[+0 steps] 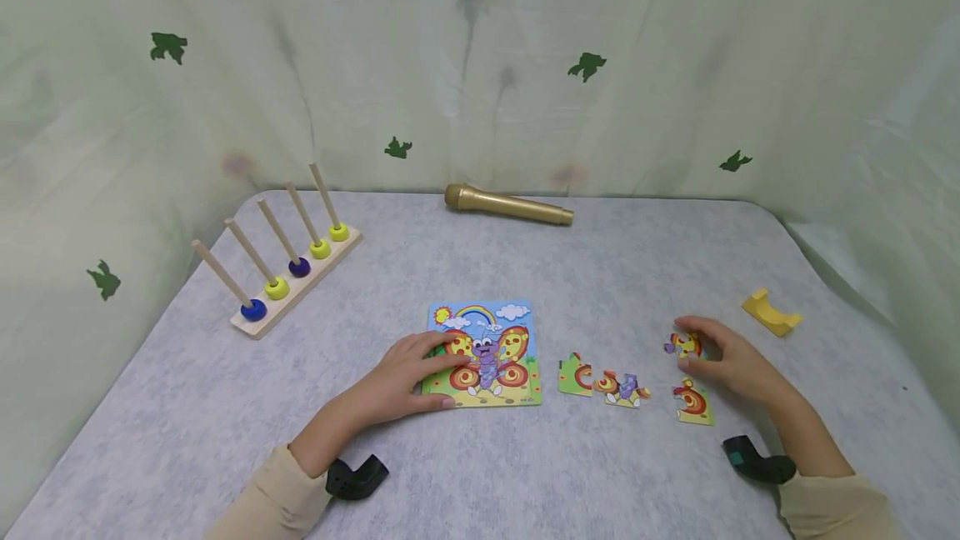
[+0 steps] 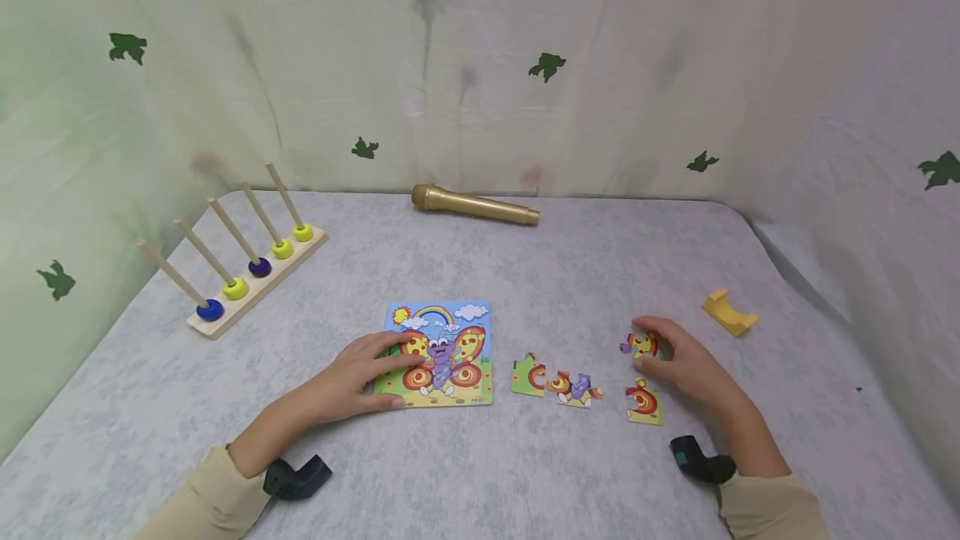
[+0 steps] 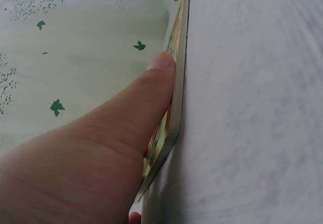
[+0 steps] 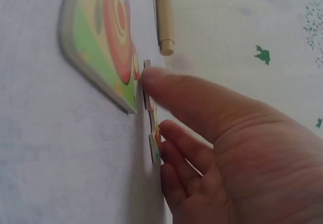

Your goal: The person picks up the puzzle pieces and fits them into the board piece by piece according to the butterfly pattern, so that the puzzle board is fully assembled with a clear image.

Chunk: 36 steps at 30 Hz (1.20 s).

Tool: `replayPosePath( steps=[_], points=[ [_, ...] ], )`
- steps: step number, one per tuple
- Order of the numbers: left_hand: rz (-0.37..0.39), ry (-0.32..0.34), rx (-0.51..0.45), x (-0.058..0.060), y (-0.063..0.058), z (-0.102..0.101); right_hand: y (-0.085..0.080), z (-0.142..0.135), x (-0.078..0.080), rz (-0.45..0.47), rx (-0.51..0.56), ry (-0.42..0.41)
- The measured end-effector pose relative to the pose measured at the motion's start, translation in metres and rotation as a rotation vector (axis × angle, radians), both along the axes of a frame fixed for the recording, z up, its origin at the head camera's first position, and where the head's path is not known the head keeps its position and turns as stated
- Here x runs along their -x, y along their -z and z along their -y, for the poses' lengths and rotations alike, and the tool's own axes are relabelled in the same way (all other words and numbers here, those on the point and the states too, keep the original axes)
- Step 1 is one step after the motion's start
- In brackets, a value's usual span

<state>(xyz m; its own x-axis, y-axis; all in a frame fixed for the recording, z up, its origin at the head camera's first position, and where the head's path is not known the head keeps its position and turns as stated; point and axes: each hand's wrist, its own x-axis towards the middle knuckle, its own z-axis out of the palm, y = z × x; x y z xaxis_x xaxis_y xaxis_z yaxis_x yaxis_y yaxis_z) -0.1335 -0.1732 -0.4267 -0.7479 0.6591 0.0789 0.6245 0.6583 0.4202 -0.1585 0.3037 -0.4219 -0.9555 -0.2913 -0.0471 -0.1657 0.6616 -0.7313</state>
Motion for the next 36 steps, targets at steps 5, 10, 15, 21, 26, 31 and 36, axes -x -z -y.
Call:
replayPosePath(
  steps=[5,10,15,21,26,31,36],
  points=[
    [0.015,-0.009,0.011,0.000,0.000,0.000,0.002,-0.002,0.001,-0.048,-0.035,-0.042],
    [0.019,-0.009,0.005,0.000,0.000,0.000,0.002,0.000,0.001,-0.085,-0.068,-0.049],
    [0.010,-0.005,-0.009,-0.001,0.000,0.000,-0.002,0.008,0.000,-0.131,-0.172,-0.010],
    [0.003,0.004,-0.020,-0.001,0.000,0.000,-0.008,0.016,-0.002,-0.119,-0.213,0.054],
    [0.013,-0.003,-0.009,-0.001,-0.001,0.000,-0.019,0.027,-0.004,-0.173,-0.177,0.057],
    [-0.002,0.002,-0.014,-0.001,-0.001,0.000,-0.032,0.053,-0.009,-0.338,-0.040,0.009],
    [-0.010,0.004,-0.013,-0.001,-0.002,0.000,-0.042,0.089,-0.012,-0.411,0.077,-0.076]
  ],
)
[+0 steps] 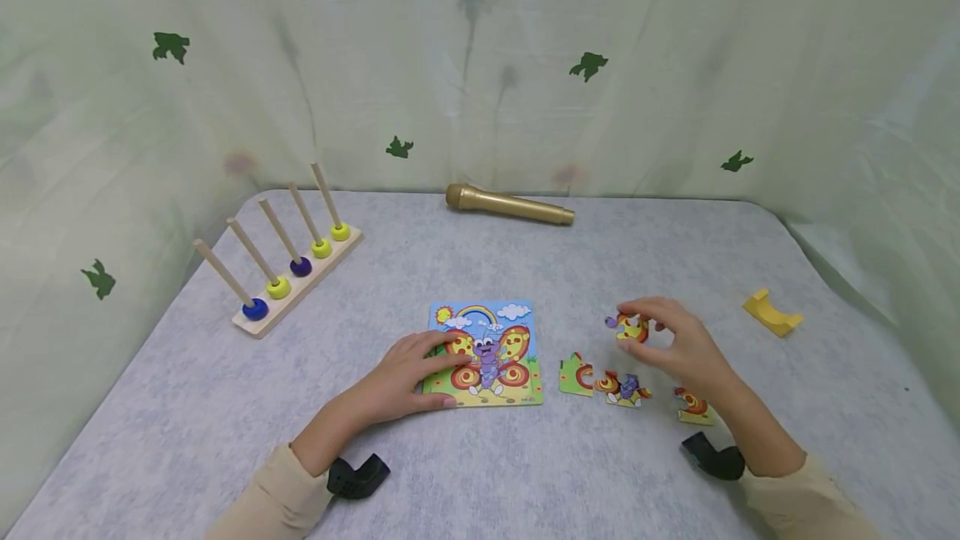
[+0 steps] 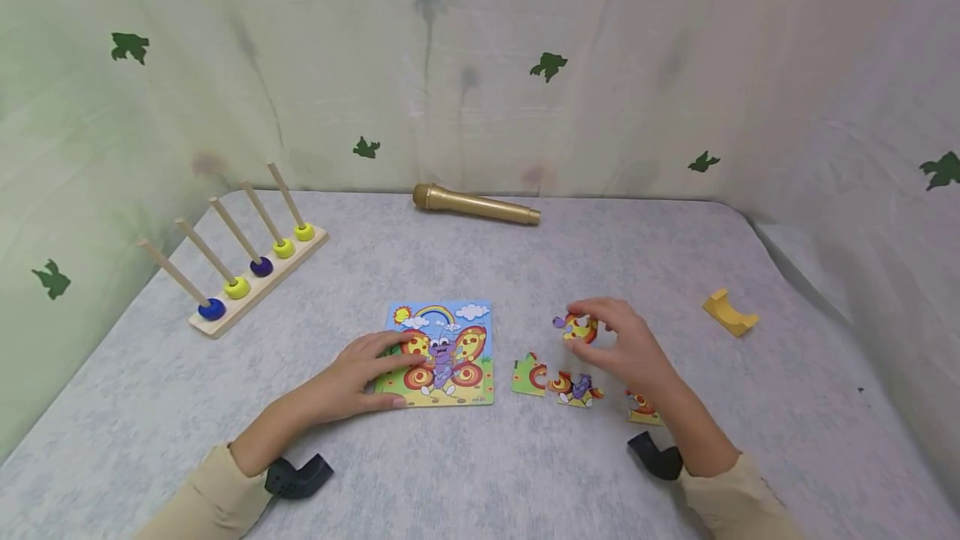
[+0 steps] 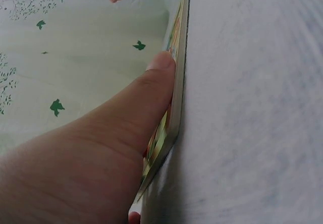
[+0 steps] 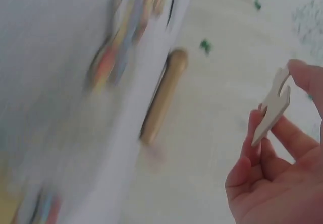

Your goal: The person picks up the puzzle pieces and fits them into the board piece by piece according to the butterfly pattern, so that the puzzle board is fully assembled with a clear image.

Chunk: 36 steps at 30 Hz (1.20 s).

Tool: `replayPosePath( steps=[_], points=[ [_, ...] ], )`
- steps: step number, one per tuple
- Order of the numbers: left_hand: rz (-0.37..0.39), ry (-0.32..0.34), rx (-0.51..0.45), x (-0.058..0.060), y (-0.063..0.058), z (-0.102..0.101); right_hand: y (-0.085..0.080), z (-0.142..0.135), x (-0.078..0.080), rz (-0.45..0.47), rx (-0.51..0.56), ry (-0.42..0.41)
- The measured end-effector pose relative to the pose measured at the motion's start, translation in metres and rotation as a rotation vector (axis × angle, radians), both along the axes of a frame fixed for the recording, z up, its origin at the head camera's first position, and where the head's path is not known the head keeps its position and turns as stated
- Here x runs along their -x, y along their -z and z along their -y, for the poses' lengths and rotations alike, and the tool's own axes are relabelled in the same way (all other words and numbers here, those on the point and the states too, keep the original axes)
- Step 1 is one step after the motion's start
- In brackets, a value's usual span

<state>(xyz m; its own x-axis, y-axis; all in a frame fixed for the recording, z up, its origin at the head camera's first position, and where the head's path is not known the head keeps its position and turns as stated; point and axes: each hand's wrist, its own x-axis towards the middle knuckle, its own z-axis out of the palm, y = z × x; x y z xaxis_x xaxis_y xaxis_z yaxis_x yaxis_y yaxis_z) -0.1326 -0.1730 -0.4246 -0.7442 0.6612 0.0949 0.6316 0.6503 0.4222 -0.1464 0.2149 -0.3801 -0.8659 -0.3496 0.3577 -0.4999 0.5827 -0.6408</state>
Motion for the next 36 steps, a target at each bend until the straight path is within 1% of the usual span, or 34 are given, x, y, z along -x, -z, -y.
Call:
replayPosePath(
  steps=[4,8,11,15,17,20,22,24,25,29,32,36],
  points=[
    [-0.002,0.003,-0.003,0.000,0.000,0.000,-0.004,0.030,-0.002,0.035,0.052,-0.078],
    [-0.024,0.012,-0.003,0.001,0.001,0.000,-0.003,0.059,-0.001,0.080,0.077,-0.129],
    [-0.045,0.018,-0.003,0.001,0.002,0.000,0.002,0.076,0.002,0.105,0.049,-0.166],
    [-0.062,0.003,0.003,-0.001,-0.001,-0.001,0.013,0.093,0.008,0.136,-0.015,-0.208],
    [-0.080,-0.010,0.010,-0.001,-0.002,-0.003,0.019,0.099,0.011,0.143,-0.042,-0.221],
    [-0.132,-0.019,0.024,-0.002,-0.002,-0.007,0.029,0.107,0.017,0.124,-0.083,-0.238],
    [-0.156,-0.014,0.022,-0.002,-0.002,-0.009,0.034,0.111,0.020,0.112,-0.106,-0.248],
    [-0.163,-0.005,0.017,-0.003,-0.001,-0.012,0.038,0.115,0.023,0.093,-0.137,-0.255],
    [-0.162,0.000,0.013,-0.003,-0.001,-0.013,0.039,0.117,0.023,0.090,-0.152,-0.255],
    [-0.122,-0.001,0.006,-0.003,0.000,-0.015,0.039,0.123,0.024,0.066,-0.197,-0.241],
    [-0.102,-0.008,0.010,-0.003,-0.001,-0.016,0.038,0.126,0.024,0.089,-0.215,-0.229],
    [-0.090,-0.005,0.041,-0.002,-0.002,-0.017,0.037,0.128,0.026,0.152,-0.215,-0.224]
  ],
)
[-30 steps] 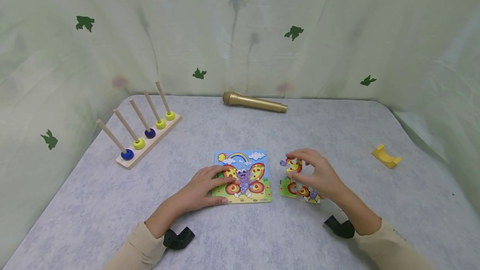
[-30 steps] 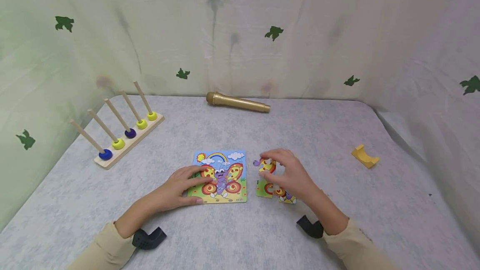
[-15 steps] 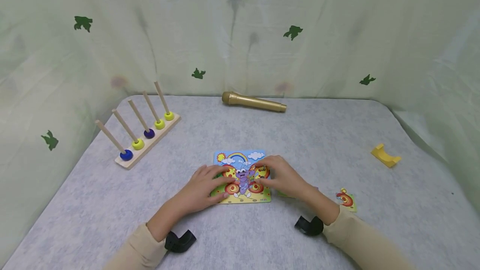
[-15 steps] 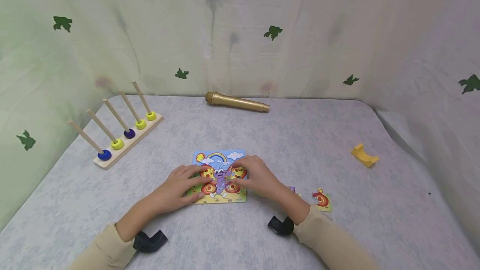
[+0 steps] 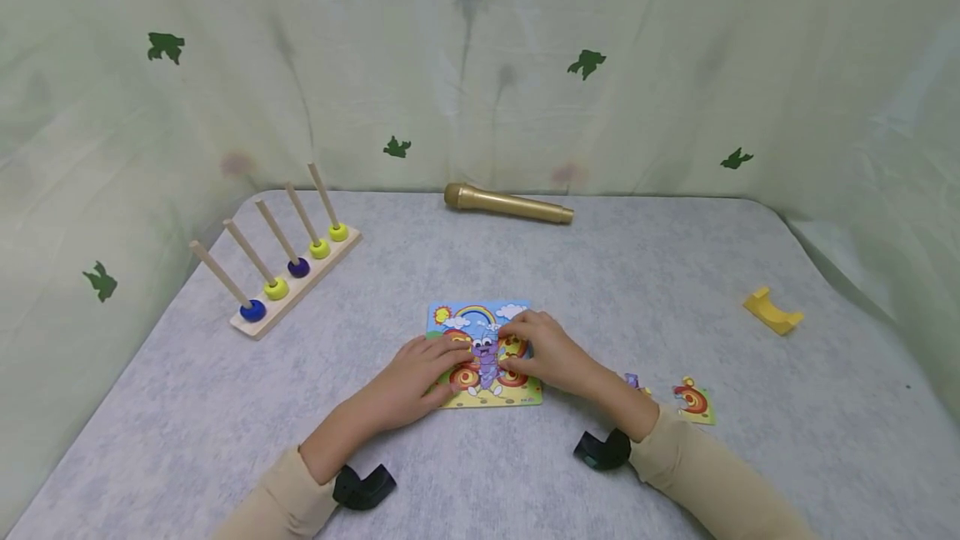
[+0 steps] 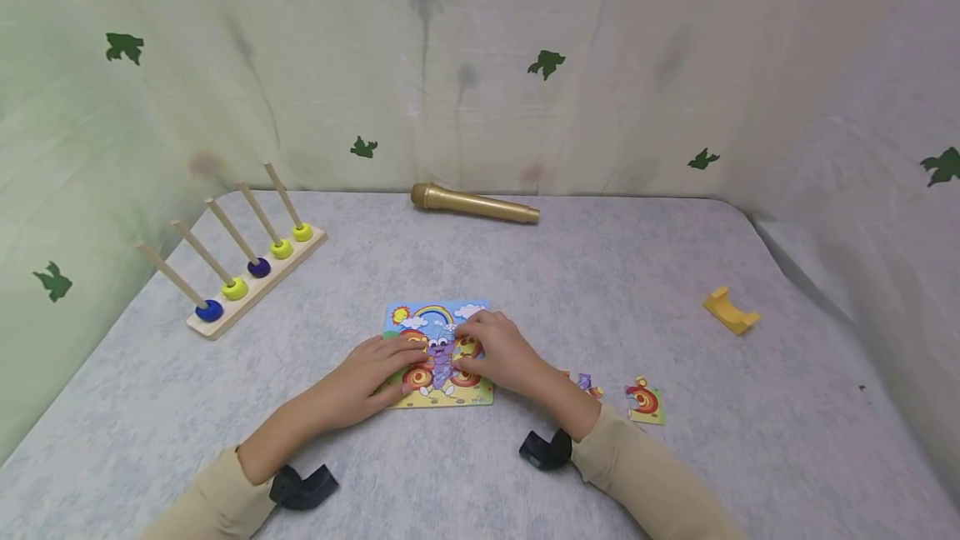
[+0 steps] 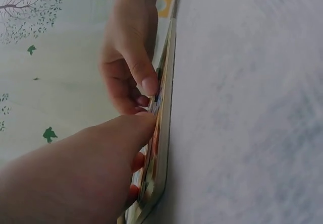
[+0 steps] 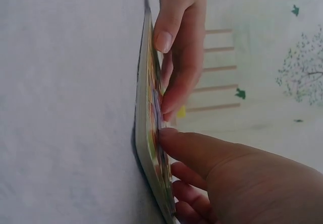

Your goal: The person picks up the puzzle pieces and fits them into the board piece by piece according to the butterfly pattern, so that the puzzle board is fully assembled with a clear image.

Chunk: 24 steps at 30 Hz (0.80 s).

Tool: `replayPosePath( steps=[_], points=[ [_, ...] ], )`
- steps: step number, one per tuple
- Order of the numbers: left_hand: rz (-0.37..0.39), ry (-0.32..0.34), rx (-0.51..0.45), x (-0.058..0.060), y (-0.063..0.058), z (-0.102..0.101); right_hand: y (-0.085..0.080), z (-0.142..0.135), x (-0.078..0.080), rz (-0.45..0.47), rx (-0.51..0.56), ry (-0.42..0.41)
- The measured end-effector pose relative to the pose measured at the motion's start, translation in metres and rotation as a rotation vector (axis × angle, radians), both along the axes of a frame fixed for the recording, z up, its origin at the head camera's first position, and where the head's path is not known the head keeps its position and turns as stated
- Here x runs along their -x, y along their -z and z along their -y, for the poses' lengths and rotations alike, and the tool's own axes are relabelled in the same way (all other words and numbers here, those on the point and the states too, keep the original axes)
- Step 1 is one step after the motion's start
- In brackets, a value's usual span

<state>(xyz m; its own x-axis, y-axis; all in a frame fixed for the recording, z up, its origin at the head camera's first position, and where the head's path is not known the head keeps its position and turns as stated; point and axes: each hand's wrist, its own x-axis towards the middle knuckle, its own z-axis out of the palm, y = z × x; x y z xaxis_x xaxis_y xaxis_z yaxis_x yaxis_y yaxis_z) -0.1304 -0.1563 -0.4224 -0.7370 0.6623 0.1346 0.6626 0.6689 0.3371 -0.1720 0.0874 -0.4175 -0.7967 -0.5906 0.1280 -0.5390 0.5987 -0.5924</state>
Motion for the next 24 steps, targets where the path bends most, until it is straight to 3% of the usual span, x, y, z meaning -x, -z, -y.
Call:
replayPosePath(
  steps=[14,21,24],
  points=[
    [-0.020,-0.048,0.121,0.007,-0.006,-0.012,0.001,0.001,0.005,0.056,-0.012,0.041],
    [-0.023,-0.061,0.129,0.007,-0.006,-0.013,0.004,-0.020,0.022,0.247,0.074,-0.173],
    [-0.020,-0.067,0.133,0.007,-0.007,-0.014,0.002,-0.024,0.026,0.274,0.083,-0.230]
  ],
)
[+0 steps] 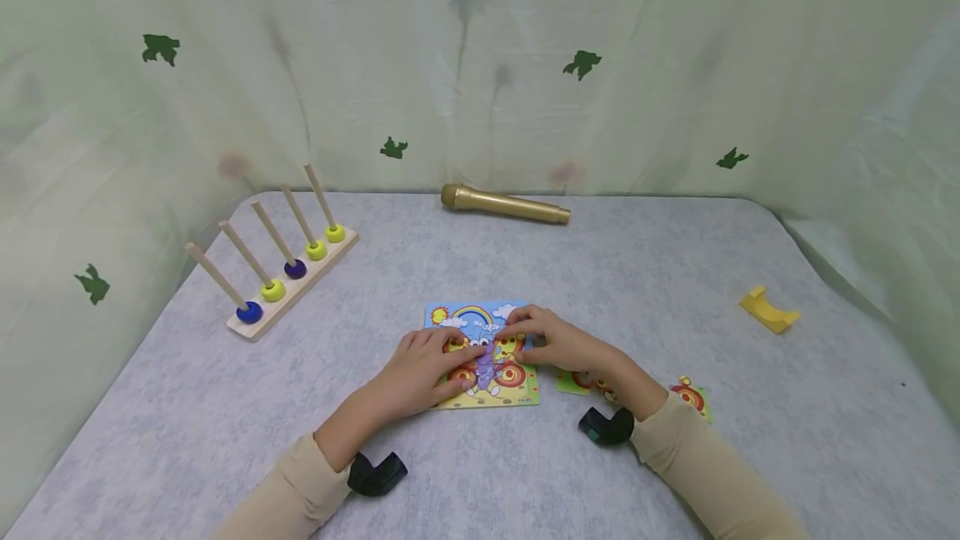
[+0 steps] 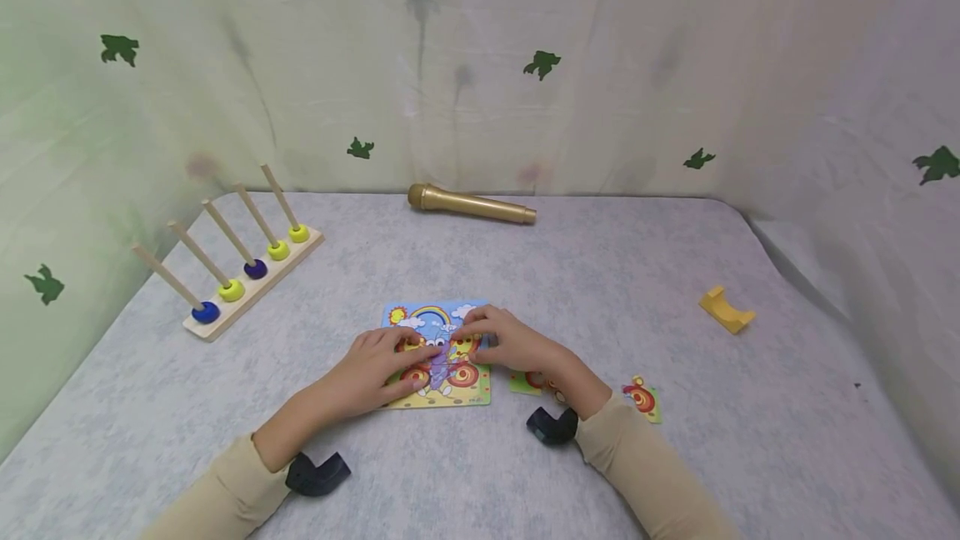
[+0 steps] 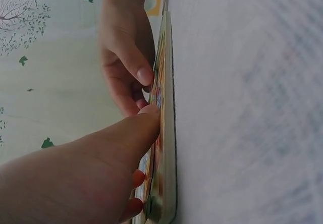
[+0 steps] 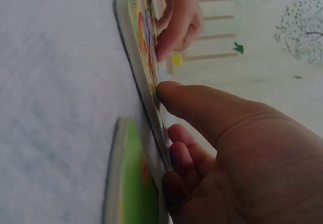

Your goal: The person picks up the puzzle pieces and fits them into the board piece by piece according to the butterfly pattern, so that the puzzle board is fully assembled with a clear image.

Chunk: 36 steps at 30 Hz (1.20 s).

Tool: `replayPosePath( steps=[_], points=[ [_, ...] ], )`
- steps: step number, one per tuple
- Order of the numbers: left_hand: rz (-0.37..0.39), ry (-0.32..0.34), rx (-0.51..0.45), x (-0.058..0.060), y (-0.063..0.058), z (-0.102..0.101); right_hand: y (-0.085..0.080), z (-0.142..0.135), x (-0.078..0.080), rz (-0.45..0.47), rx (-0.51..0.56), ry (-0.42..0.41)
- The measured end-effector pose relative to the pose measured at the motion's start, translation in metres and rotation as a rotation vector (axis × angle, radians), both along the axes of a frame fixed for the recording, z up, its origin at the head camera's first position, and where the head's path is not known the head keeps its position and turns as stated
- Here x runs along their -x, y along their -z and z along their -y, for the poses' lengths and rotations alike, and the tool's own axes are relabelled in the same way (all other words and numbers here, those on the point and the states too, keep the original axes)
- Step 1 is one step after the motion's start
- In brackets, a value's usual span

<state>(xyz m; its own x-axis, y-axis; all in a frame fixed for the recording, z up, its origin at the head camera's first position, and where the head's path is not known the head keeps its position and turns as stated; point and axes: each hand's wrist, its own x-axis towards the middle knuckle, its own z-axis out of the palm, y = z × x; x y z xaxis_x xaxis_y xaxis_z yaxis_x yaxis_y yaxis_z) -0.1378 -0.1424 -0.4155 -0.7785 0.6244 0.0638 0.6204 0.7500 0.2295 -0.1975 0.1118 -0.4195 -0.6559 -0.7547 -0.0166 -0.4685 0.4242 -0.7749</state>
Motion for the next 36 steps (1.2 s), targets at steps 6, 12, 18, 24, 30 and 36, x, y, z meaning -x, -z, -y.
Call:
replayPosePath(
  steps=[6,12,18,24,30,36],
  points=[
    [0.000,-0.006,0.009,0.000,0.000,-0.001,-0.002,0.001,0.001,-0.043,-0.051,-0.007],
    [0.017,0.009,-0.008,0.000,0.000,0.000,0.000,0.000,-0.001,-0.046,-0.073,0.024],
    [0.103,-0.048,-0.065,-0.006,-0.003,0.010,0.001,0.001,-0.003,-0.110,-0.080,0.021],
    [0.183,-0.167,-0.126,-0.016,-0.003,0.031,0.002,0.002,-0.004,-0.106,-0.075,0.044],
    [0.197,-0.157,-0.175,-0.016,0.004,0.045,0.002,0.002,-0.004,-0.061,-0.066,0.064],
    [0.191,-0.143,-0.211,-0.013,0.011,0.049,-0.008,-0.002,-0.005,0.034,-0.045,0.052]
  ],
)
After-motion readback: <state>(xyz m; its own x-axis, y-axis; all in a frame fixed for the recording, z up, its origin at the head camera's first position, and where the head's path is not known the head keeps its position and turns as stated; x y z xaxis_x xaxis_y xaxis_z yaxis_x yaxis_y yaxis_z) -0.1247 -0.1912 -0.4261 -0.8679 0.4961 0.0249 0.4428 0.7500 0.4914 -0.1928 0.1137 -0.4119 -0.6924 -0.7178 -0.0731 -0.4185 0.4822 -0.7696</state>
